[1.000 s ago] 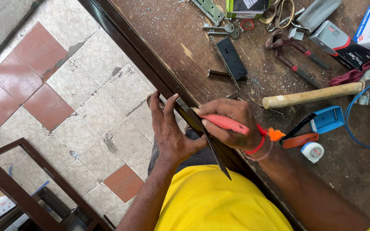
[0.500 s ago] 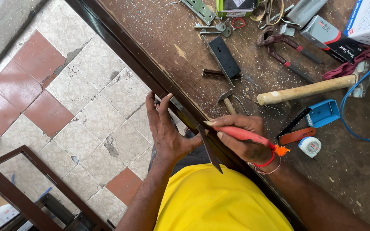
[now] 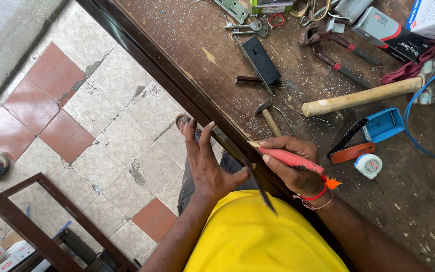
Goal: The person marks a dark brown metal frame using a square and pencil, then cuts a white plastic strip with a jigsaw. They drill a hole into the frame and hammer a small orange plastic piece into place using a hammer.
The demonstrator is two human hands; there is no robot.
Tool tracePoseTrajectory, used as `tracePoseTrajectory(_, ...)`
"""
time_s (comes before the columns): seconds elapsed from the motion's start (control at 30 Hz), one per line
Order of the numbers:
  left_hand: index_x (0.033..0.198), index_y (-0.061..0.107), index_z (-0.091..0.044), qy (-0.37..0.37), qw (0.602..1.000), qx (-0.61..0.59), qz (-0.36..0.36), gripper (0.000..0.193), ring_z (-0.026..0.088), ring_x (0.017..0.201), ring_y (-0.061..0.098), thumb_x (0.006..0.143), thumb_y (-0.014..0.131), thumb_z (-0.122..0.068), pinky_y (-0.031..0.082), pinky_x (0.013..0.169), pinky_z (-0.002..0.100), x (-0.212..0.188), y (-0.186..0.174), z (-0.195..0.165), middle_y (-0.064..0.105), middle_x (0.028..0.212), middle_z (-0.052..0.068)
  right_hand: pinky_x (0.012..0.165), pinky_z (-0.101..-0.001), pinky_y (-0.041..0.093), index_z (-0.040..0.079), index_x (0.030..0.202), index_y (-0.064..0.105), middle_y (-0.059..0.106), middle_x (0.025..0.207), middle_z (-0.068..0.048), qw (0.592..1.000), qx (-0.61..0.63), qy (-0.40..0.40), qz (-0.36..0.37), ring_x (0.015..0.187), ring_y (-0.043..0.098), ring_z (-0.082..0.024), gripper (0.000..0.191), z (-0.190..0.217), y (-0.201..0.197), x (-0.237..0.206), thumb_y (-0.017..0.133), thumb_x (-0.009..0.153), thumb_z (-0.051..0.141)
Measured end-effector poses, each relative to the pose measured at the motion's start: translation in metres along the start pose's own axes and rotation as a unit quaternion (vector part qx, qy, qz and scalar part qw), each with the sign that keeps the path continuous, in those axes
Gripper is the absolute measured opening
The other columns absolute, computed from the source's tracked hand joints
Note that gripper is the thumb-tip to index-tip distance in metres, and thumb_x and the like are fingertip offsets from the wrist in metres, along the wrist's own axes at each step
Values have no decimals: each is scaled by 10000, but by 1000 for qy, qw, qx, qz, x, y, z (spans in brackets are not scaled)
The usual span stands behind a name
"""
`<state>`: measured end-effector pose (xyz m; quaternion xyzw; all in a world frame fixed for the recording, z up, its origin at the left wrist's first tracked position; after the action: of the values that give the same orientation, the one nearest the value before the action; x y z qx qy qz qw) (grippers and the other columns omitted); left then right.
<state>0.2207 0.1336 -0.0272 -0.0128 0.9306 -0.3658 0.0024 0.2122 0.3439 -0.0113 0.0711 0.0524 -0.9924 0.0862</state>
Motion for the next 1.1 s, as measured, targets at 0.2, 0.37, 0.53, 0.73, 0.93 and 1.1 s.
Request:
tracePoseTrajectory(0.2,1547,291,-195,1,1000,2,-6,1124,530,1538,225,664,884,-558,324,1202,685,-1,3,1,223,1575,285,890,-268,630,-9,1109,742,786,1085,-121,999,-20,-38,6,990,774,-150,207,3,9,9,733,906,29)
tracePoseTrajectory(0.37,1587,309,-195,13,999,-32,-15,1100,496,1577,245,734,875,-597,394,1238,617,-2,9,10,201,1609,272,903,-292,645,-10,1114,734,777,1109,-133,997,26,-66,14,1018,780,-187,207,9,18,11,726,913,34)
tracePoseTrajectory(0.53,1585,342,-197,29,995,-91,-33,1097,428,1564,323,725,884,-611,435,1254,596,-2,12,13,199,1625,258,944,-317,638,5,1086,725,762,1109,-139,983,-87,-159,-2,1071,772,-221,203,13,26,5,742,885,32)
tracePoseTrajectory(0.73,1561,337,-193,16,999,-23,-21,1112,476,1581,214,682,888,-591,390,1233,628,-2,9,10,215,1592,260,912,-315,646,-24,1121,727,771,1127,-161,997,-8,-81,-1,1029,784,-228,237,10,23,7,731,894,46)
tracePoseTrajectory(0.93,1572,320,-199,6,1000,-21,-11,1081,481,1581,201,726,870,-587,399,1221,636,-1,8,8,211,1580,268,956,-330,635,-35,1148,715,766,1139,-159,992,-26,-120,12,1073,776,-240,271,12,19,14,676,941,135)
tracePoseTrajectory(1.1,1572,317,-200,5,1000,-23,-14,1090,479,1581,195,720,891,-566,408,1213,647,-4,11,10,209,1582,266,959,-338,627,-42,1146,719,765,1122,-164,989,-47,-140,14,1083,772,-244,268,16,19,19,688,938,123)
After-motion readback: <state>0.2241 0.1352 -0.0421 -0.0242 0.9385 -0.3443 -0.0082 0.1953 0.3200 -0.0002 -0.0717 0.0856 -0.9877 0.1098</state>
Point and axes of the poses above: each hand's wrist, its own x-axis towards the middle knuckle, its own y-axis out of the palm, z = x × y, the point moved 1 cm from there along x, towards the middle knuckle
